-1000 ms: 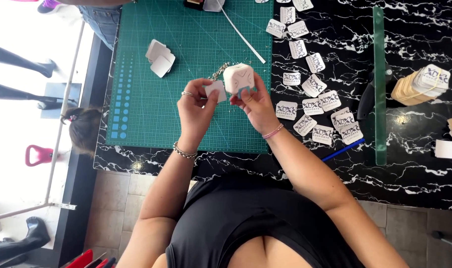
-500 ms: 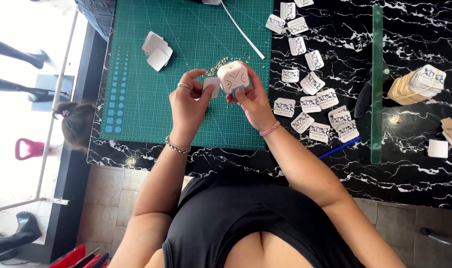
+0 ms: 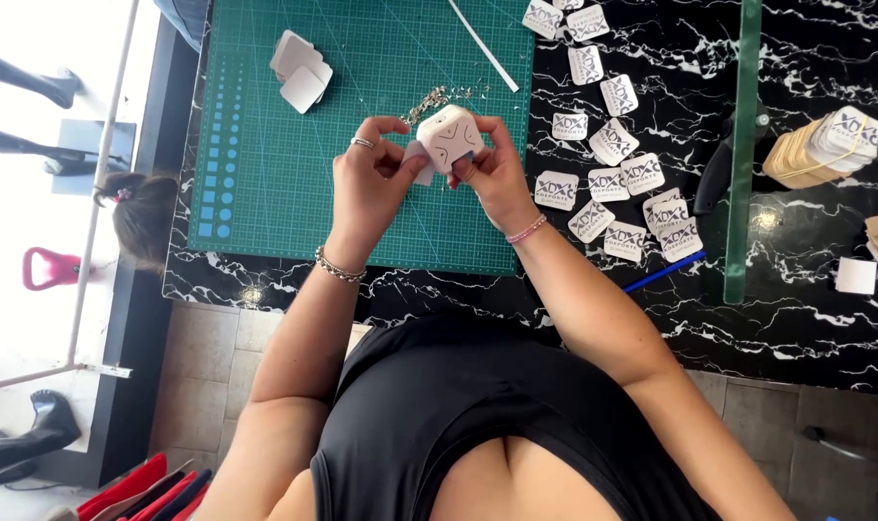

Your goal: Cutting paper strips with a rotary cutter and ruler, then folding and assembling the paper into small boxes.

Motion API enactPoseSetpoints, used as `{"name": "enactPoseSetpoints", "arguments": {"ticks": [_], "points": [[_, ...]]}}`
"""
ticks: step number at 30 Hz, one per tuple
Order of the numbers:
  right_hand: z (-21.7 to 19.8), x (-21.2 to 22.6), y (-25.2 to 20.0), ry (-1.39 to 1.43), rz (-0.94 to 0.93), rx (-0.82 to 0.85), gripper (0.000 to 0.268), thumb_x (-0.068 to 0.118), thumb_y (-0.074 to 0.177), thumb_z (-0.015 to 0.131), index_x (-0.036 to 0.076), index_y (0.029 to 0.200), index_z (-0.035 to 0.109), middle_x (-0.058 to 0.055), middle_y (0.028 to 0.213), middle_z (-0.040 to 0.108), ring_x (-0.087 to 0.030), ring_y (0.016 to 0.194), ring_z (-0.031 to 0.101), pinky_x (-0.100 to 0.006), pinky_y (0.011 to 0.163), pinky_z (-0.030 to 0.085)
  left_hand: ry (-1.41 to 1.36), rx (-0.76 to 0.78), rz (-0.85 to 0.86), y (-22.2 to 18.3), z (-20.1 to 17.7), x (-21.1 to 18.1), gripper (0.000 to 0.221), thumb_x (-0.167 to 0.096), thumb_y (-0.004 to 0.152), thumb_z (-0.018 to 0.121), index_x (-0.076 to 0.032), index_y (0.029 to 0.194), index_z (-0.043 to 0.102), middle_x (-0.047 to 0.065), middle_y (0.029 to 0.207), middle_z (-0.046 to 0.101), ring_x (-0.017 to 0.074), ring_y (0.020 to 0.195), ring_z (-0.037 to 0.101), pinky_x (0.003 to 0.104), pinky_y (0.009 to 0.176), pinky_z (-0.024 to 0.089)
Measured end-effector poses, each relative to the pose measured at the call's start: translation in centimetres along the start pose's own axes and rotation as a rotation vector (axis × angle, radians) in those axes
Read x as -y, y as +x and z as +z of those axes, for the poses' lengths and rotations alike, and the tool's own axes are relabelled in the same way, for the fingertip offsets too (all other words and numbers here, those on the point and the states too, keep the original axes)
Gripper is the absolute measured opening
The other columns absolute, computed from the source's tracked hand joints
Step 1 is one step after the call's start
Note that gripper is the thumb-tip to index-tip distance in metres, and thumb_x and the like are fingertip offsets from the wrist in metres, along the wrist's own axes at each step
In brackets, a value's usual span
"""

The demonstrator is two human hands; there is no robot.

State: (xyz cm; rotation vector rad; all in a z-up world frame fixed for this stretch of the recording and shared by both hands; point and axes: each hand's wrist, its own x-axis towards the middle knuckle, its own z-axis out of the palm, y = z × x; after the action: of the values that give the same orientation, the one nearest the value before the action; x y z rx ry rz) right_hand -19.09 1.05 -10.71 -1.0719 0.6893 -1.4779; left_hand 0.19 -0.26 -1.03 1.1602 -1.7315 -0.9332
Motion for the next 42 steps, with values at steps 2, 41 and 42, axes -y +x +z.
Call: {"name": "enactPoseSetpoints", "arguments": {"ticks": [2, 41, 42], "points": [[0.4, 0.5, -0.1, 0.051, 0.033, -0.018, 0.052, 0.011, 0.097, 0.066, 0.013, 0.142, 0.042, -0.02, 0.097, 0.069, -0.026, 0.081, 0.072, -0.037, 0.075, 0.063, -0.041, -0.016, 0.007, -0.1, 0.1, 0.1, 0.029, 0.0, 0.086, 0.078, -0.008, 0.11, 0.064, 0.01, 0.074, 0.07, 0.0197, 0.064, 0.07, 0.029, 0.06, 0.061], [0.6, 0.3, -0.1, 0.017, 0.043, -0.03, 0.074, 0.009, 0.091, 0.068, 0.017, 0.156, 0.031, -0.018, 0.101, 0.068, -0.025, 0.075, 0.07, -0.032, 0.067, 0.064, -0.272, -0.075, -0.251, -0.1, 0.6, 0.5, 0.029, -0.011, 0.084, 0.077, -0.013, 0.11, 0.065, 0.004, 0.069, 0.068, 0.0103, 0.059, 0.058, 0.022, 0.056, 0.053], [0.7, 0.3, 0.0, 0.025, 0.032, -0.028, 0.074, 0.009, 0.091, 0.068, 0.017, 0.156, 0.031, -0.018, 0.098, 0.068, -0.024, 0.073, 0.069, -0.03, 0.065, 0.063, -0.3, -0.064, -0.233, -0.2, 0.6, 0.4, 0.03, -0.009, 0.085, 0.076, -0.01, 0.113, 0.064, 0.006, 0.069, 0.067, 0.0117, 0.06, 0.058, 0.023, 0.057, 0.054]]}}
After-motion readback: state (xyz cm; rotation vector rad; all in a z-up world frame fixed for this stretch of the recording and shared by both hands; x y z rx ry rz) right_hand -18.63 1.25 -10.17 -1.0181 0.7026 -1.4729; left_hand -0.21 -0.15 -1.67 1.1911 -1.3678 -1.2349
